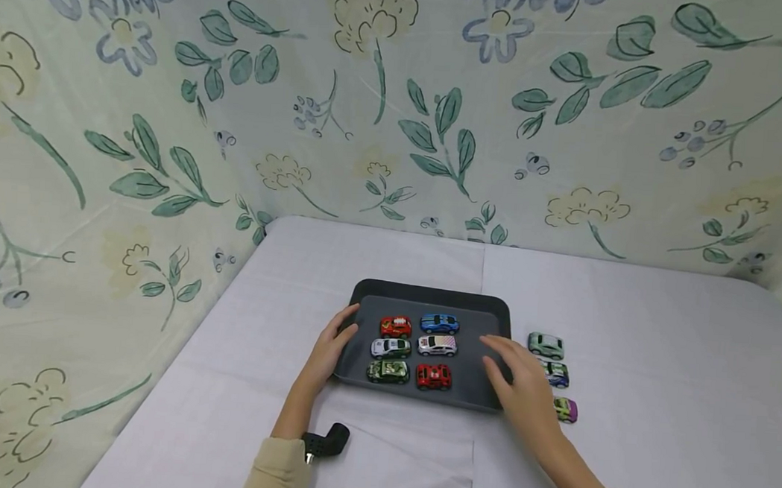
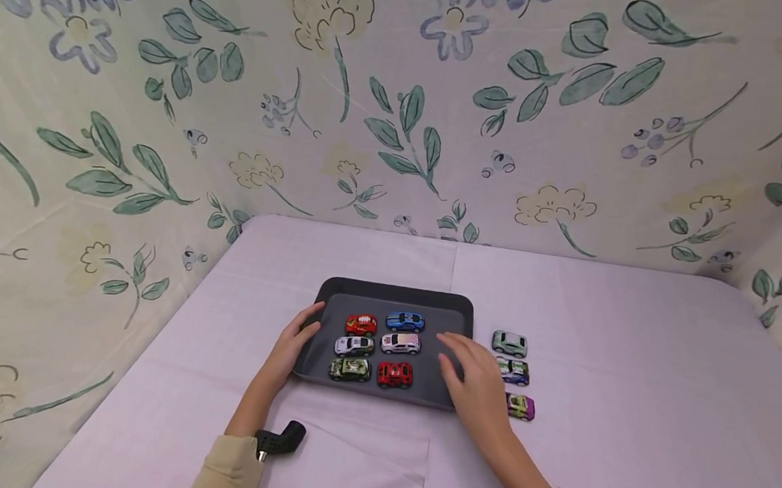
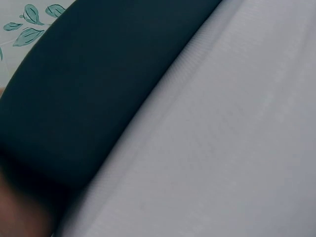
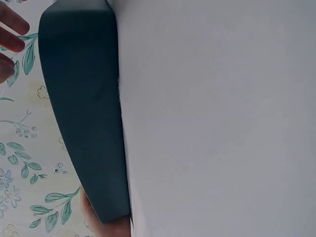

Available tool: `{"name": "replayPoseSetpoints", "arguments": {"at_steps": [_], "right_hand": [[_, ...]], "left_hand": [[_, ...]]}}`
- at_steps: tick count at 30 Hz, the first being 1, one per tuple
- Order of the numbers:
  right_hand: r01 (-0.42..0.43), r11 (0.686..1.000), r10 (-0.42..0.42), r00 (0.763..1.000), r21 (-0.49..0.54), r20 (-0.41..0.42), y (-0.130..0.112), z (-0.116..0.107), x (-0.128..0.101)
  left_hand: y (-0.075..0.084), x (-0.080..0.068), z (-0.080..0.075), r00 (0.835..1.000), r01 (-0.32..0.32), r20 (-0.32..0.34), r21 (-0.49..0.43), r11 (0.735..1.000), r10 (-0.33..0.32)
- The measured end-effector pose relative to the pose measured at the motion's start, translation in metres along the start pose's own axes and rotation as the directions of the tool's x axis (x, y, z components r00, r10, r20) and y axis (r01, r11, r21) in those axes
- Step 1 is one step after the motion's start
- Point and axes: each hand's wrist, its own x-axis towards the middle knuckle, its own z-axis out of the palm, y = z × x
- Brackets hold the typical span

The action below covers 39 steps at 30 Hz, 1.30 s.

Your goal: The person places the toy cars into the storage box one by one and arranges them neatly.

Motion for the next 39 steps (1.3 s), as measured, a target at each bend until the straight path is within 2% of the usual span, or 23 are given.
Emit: {"name": "replayPoseSetpoints", "arguments": {"at_steps": [12, 21, 30, 35, 39], "right_hand": [[-0.056, 0.995, 0.054, 0.998, -0.078, -0.028, 0.009, -0.020, -0.018], [-0.011, 0.998, 0.007, 0.997, -0.060, -0.076, 0.023, -0.029, -0.030], [-0.044, 0.996, 0.043, 0.999, -0.081, -0.016, 0.047, -0.041, -0.045], [-0.120, 0.990, 0.127, 0.987, -0.080, 0.098, 0.056, -0.044, -0.053], [-0.134, 0.987, 0.146, 0.977, -0.084, 0.155, 0.061, -0.044, -0.057]], "left_hand": [[-0.003, 0.001, -0.001, 1.000, 0.003, 0.004, -0.006, 1.000, -0.003], [-0.005, 0.002, -0.001, 1.000, 0.006, 0.007, -0.011, 1.000, -0.006], [-0.004, 0.001, 0.000, 1.000, 0.016, -0.004, -0.009, 1.000, -0.016], [-0.003, -0.001, 0.000, 1.000, 0.013, 0.000, -0.010, 1.000, -0.013], [-0.002, 0.000, 0.000, 1.000, 0.003, -0.002, -0.004, 1.000, -0.003]]}}
